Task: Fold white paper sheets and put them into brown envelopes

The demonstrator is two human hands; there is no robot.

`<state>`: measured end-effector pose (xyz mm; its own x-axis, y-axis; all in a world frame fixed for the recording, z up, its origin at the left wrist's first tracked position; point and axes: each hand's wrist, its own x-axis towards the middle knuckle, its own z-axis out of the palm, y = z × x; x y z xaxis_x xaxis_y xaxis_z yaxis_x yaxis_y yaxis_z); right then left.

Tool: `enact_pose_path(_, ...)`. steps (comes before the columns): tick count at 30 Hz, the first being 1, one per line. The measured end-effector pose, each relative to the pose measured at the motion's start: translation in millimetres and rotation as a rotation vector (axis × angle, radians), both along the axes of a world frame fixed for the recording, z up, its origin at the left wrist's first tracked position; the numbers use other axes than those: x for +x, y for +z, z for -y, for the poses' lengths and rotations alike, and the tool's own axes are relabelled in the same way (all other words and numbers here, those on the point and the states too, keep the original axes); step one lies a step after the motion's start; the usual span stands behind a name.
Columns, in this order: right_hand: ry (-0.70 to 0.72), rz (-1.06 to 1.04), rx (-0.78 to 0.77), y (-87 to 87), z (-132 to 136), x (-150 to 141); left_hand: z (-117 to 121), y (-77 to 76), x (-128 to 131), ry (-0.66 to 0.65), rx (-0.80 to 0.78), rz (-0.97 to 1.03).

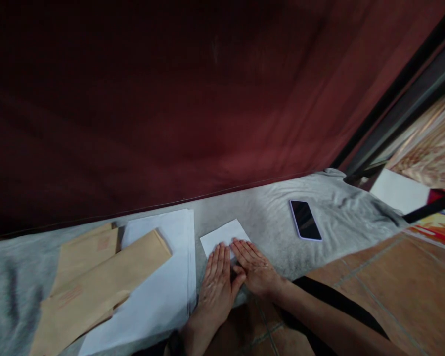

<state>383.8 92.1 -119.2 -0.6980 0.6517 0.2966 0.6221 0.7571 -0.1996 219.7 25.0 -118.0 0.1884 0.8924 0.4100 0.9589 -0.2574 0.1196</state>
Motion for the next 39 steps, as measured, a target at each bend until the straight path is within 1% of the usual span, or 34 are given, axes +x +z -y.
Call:
enact_pose_path(7,-0.098,0.039,-0.039,-0.4,-9,16,9,7.6,-11,0.042,0.01,-0.093)
enact_pose_path(10,-0.13,0.035,-0.036,-0.8,-10,20,15,4.7,-13,0.069,0.019,-0.118)
enact_pose_path(13,-0.145,0.045,-0.036,-0.5,-9,23,22,-1.4,-17,0.112,0.04,-0.152)
enact_pose_path(17,-0.154,0.08,-0.061,6.2,-10,22,26,-5.4,-20,0.134,0.035,-0.188)
enact_pose_path(19,-0.173,0.077,-0.083,13.5,-12,18,23,-1.4,-20,0.14,0.021,-0.207)
enact_pose_path(22,-0.214,0.032,-0.125,27.4,-18,7,11,12.6,-16,0.169,-0.019,-0.222)
enact_pose_path(24,-0.175,-0.016,-0.147,35.4,-23,-6,-1,22.1,-13,0.182,-0.031,-0.198)
enact_pose_path(26,-0.099,-0.058,-0.166,39.9,-27,-19,-14,25.9,-11,0.171,-0.014,-0.142)
enact_pose_path(28,-0.04,-0.075,-0.179,39.7,-31,-32,-26,21.2,-10,0.163,-0.011,-0.089)
enact_pose_path(30,-0.019,-0.066,-0.178,34.9,-34,-40,-35,10.2,-9,0.174,-0.035,-0.059)
enact_pose_path(32,-0.029,-0.042,-0.154,27.2,-37,-43,-40,-1.8,-10,0.194,-0.056,-0.051)
enact_pose_path(34,-0.054,-0.011,-0.113,18.8,-40,-42,-41,-9.8,-11,0.199,-0.061,-0.054)
enact_pose_path(36,-0.086,0.011,-0.071,11.9,-44,-39,-40,-12.2,-14,0.191,-0.053,-0.061)
enact_pose_path(39,-0.137,0.01,-0.036,7.2,-51,-31,-37,-9.9,-19,0.188,-0.037,-0.052)
